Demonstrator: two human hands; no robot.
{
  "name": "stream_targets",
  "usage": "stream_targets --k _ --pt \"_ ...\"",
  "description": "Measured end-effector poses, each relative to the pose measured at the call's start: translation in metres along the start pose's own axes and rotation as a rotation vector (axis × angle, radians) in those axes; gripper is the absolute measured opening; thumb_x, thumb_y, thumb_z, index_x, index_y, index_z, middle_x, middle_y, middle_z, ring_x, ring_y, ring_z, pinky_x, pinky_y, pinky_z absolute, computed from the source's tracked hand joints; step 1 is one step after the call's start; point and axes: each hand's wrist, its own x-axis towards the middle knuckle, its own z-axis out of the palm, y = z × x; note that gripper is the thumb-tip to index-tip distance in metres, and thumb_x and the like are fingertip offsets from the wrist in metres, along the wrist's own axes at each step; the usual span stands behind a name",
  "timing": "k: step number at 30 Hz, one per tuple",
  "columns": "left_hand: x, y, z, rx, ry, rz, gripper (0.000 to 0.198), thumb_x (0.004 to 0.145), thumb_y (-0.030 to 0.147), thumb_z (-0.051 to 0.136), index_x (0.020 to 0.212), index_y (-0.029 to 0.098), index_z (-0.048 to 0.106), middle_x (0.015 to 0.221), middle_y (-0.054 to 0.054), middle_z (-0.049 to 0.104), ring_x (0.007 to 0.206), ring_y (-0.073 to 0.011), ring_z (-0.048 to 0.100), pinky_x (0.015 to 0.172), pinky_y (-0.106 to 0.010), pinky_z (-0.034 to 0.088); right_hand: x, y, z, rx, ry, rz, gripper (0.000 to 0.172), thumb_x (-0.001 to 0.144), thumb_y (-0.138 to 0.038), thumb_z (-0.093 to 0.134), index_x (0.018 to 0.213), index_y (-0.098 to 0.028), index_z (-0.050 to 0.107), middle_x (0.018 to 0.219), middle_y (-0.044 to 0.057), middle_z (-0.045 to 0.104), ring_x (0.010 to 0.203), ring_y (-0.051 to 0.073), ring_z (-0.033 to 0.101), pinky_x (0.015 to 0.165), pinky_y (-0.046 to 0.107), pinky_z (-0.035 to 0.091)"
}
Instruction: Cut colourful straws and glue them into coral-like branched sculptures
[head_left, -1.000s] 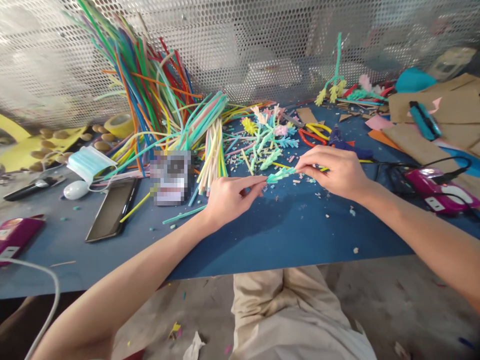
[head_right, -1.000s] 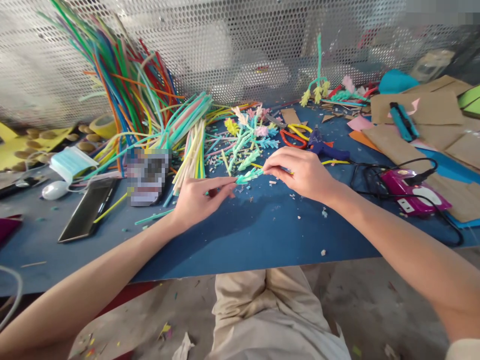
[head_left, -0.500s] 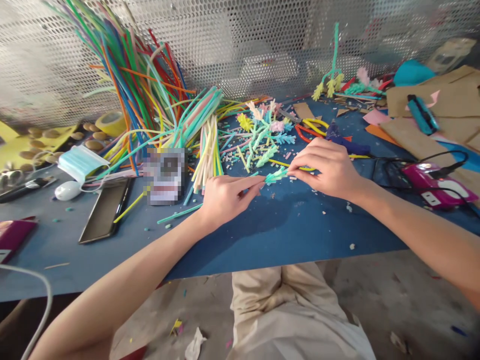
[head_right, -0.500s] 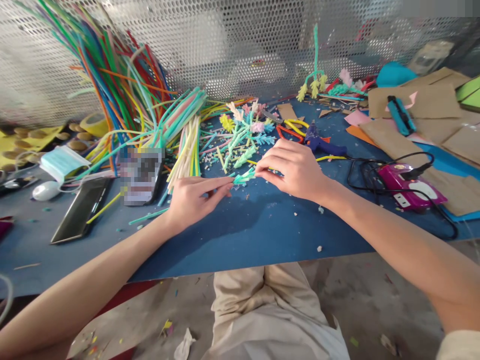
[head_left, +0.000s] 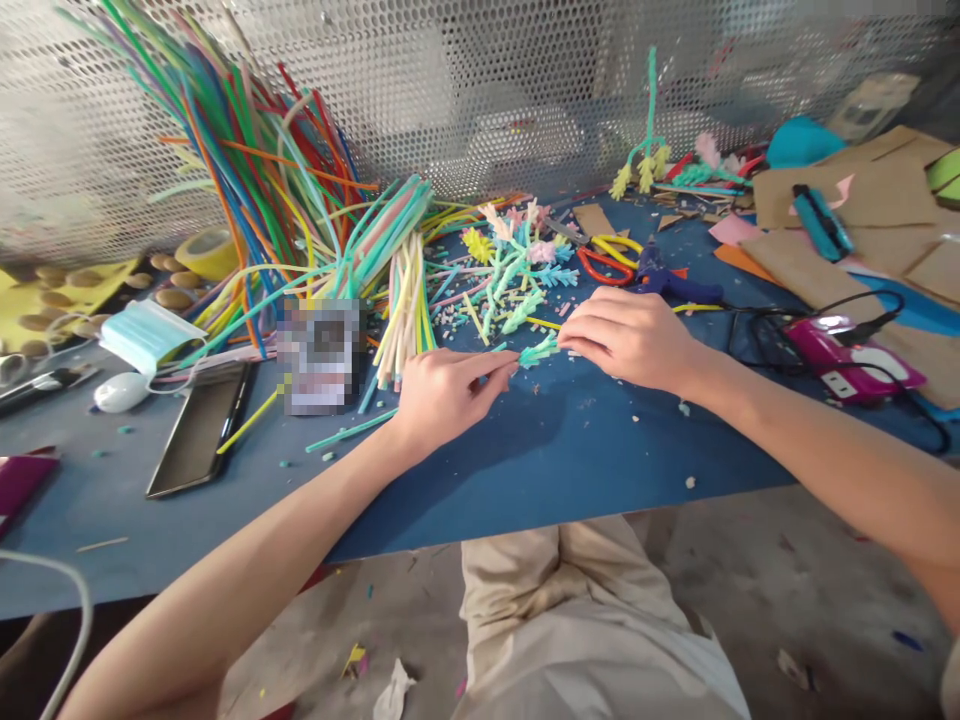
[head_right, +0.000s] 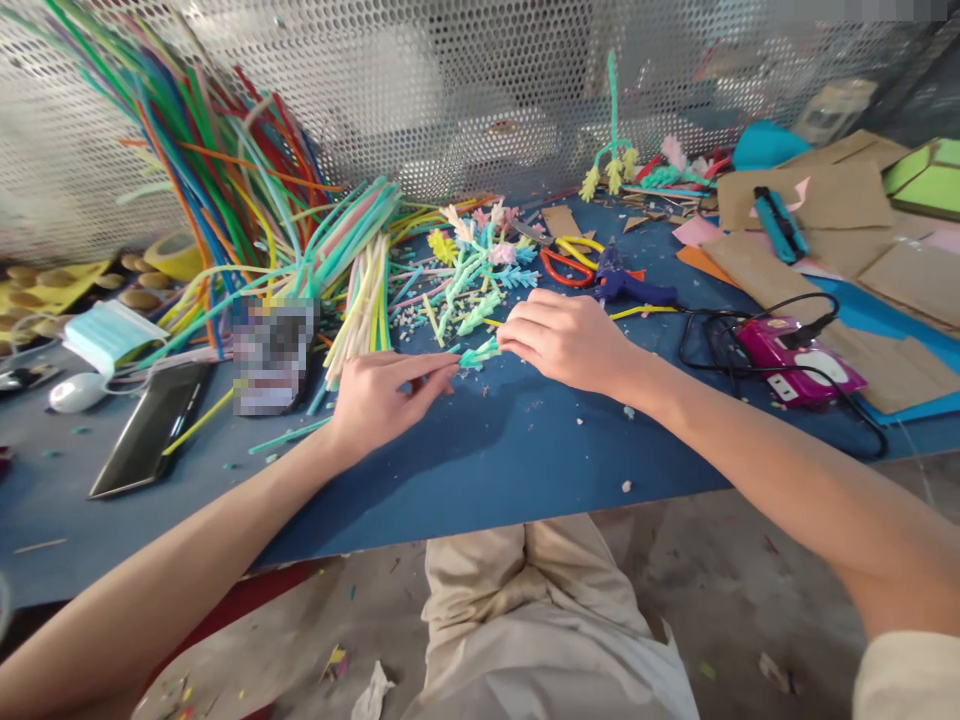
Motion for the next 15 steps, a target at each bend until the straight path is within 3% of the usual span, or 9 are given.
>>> stream_targets --k 5,15 --pt "0.002 0.000 0.001 -0.024 -0.009 -0.029 0.024 0.102 0.037 0.065 0.107 0.024 0.084 0.074 0.001 0.080 0.056 -0.0101 0.068 0.063 -0.024 0.050 -0.001 0.010 -0.004 0.149 0.092 0.035 0.018 0.098 -0.032 0.063 0.105 -0.021 0.074 0.098 0.006 0.077 0.089 0.021 0.069 0.084 0.037 0.054" --pt "0.001 0.001 0.001 -0.028 -0.033 -0.052 0.025 0.102 0.038 0.063 0.107 0.025 0.084 0.079 0.000 0.082 0.056 -0.0104 0.068 0.064 -0.025 0.052 -0.003 0.016 0.003 0.226 0.066 -0.010 0.019 0.100 -0.037 0.067 0.103 -0.021 0.076 0.100 0.005 0.079 0.091 0.021 0.072 0.086 0.036 0.054"
